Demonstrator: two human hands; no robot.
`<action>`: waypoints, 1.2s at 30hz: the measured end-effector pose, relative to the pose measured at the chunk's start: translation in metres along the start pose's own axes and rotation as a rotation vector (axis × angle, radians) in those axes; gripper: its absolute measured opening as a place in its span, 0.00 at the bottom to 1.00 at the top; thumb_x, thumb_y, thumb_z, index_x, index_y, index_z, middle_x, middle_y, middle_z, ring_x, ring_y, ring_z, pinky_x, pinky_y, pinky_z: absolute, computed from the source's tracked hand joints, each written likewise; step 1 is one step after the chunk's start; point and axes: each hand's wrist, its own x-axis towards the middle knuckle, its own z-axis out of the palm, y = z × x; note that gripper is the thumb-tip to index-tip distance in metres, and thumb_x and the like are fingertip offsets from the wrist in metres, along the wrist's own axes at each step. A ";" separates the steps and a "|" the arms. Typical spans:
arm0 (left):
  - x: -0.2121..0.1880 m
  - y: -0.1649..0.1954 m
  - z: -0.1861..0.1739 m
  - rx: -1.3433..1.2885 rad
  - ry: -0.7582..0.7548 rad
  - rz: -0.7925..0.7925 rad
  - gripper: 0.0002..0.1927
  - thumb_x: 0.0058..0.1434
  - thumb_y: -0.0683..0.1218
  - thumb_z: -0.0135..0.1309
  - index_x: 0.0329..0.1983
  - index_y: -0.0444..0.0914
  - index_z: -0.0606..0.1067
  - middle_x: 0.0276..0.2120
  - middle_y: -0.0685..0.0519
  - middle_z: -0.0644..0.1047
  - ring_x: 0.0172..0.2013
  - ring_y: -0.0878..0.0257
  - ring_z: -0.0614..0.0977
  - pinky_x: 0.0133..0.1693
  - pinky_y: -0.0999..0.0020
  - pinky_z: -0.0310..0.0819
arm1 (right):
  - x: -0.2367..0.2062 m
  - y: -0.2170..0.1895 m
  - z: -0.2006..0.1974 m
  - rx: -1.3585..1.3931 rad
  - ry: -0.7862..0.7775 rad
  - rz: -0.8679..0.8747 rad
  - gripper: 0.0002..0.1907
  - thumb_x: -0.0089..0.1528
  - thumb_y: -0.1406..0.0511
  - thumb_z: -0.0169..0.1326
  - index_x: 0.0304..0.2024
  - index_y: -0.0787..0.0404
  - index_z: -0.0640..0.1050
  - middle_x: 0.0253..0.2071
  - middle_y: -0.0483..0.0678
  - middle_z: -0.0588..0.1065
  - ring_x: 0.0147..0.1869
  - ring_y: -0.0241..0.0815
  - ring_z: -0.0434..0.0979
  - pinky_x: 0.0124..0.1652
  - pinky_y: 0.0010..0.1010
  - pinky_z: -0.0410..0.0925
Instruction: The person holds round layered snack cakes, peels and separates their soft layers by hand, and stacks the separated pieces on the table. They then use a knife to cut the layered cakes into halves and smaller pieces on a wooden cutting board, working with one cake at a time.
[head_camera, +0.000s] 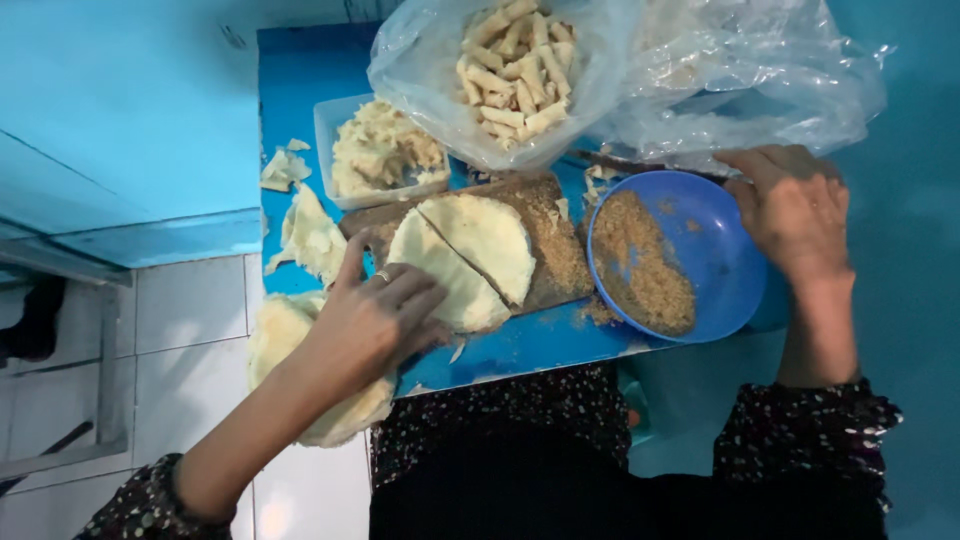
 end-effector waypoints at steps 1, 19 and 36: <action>0.000 0.000 0.000 -0.002 0.002 -0.008 0.24 0.55 0.57 0.62 0.51 0.39 0.80 0.49 0.53 0.78 0.53 0.58 0.76 0.65 0.32 0.51 | 0.001 -0.005 -0.004 -0.042 0.017 0.017 0.13 0.66 0.65 0.62 0.54 0.50 0.83 0.50 0.47 0.80 0.56 0.48 0.79 0.57 0.40 0.70; -0.003 0.007 0.009 0.055 -0.023 -0.074 0.37 0.42 0.61 0.67 0.56 0.46 0.77 0.61 0.31 0.65 0.65 0.36 0.64 0.61 0.33 0.51 | 0.036 -0.200 0.003 -0.077 -0.021 -0.918 0.25 0.58 0.66 0.50 0.57 0.69 0.75 0.51 0.53 0.77 0.58 0.49 0.77 0.50 0.32 0.73; -0.004 0.004 0.005 -0.012 -0.070 -0.032 0.41 0.43 0.62 0.67 0.60 0.41 0.74 0.66 0.36 0.64 0.60 0.45 0.70 0.63 0.30 0.48 | 0.106 -0.204 -0.015 0.229 -0.198 -0.785 0.15 0.54 0.66 0.60 0.43 0.59 0.75 0.35 0.49 0.72 0.40 0.50 0.79 0.34 0.41 0.71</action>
